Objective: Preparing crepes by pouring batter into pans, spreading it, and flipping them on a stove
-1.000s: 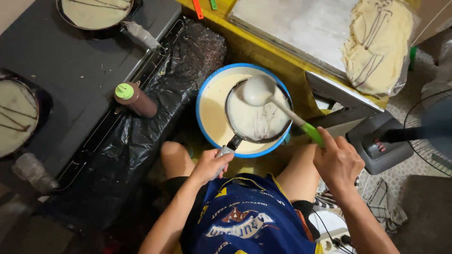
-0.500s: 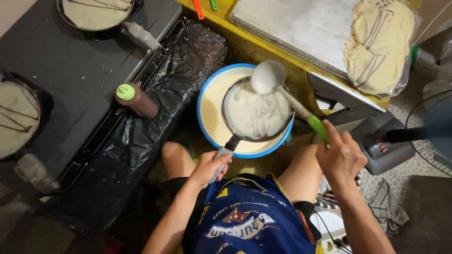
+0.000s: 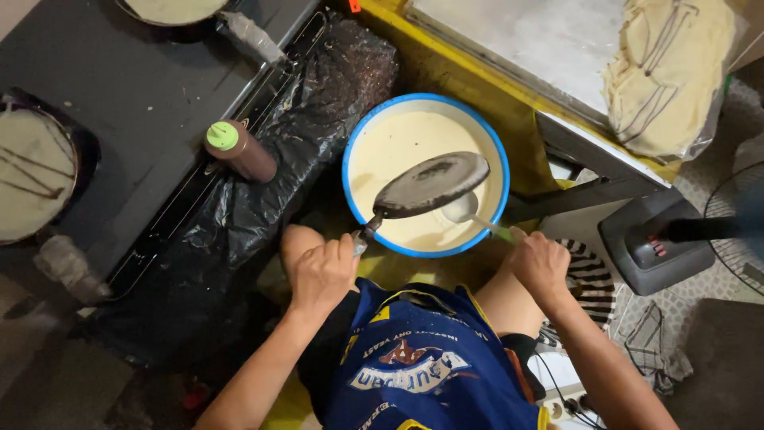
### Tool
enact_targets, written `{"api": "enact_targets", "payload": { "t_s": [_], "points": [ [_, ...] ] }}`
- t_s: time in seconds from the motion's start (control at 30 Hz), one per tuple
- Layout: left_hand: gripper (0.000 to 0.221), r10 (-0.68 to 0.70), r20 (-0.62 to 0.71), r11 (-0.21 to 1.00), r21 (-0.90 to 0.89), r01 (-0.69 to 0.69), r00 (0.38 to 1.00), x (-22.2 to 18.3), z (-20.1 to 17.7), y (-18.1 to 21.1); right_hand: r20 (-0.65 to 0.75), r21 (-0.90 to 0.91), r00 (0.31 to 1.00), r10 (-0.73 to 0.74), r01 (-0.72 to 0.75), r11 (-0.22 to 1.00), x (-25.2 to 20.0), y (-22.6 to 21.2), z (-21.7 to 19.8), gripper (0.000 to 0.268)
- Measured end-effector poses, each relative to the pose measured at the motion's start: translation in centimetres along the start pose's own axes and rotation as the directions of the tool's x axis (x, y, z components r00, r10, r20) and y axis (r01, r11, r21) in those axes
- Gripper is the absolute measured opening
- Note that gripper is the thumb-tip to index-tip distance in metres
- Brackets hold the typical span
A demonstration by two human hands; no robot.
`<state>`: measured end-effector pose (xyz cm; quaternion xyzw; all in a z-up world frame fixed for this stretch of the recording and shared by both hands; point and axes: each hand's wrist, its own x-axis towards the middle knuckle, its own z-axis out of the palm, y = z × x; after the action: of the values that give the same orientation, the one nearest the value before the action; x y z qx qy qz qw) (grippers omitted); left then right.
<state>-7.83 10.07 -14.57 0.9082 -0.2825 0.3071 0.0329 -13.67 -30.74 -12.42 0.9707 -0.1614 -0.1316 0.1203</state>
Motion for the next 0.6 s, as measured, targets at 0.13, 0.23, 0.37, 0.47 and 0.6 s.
{"api": "enact_targets", "payload": {
  "t_s": [0.13,0.23,0.37,0.47,0.6],
  "points": [
    [0.038,-0.001,0.019,1.000,-0.017,0.001,1.000,-1.6,3.7,0.7,0.033,-0.212,0.995,-0.094,0.099,0.972,-0.6,-1.8,0.6,0.036],
    [0.034,-0.020,0.009,0.999,-0.045,0.020,1.000,-1.3,3.5,1.1,0.115,-0.175,0.987,-0.113,0.132,0.976,-2.6,-4.5,-7.1,0.039],
    [0.042,-0.060,-0.031,0.996,-0.071,0.058,0.998,-2.3,6.0,1.3,0.304,0.036,0.952,-0.034,0.024,0.999,-1.6,-6.3,-4.4,0.037],
    [0.031,-0.140,-0.062,0.987,-0.082,0.135,0.988,-1.0,5.0,1.8,0.021,-0.135,0.966,-0.258,0.258,0.957,-3.7,-5.8,-5.7,0.032],
    [0.024,-0.272,0.108,0.936,-0.202,0.289,0.956,-0.7,4.3,1.6,-0.034,-0.056,0.944,-0.329,0.327,0.943,1.6,-4.8,3.2,0.055]
  ]
}}
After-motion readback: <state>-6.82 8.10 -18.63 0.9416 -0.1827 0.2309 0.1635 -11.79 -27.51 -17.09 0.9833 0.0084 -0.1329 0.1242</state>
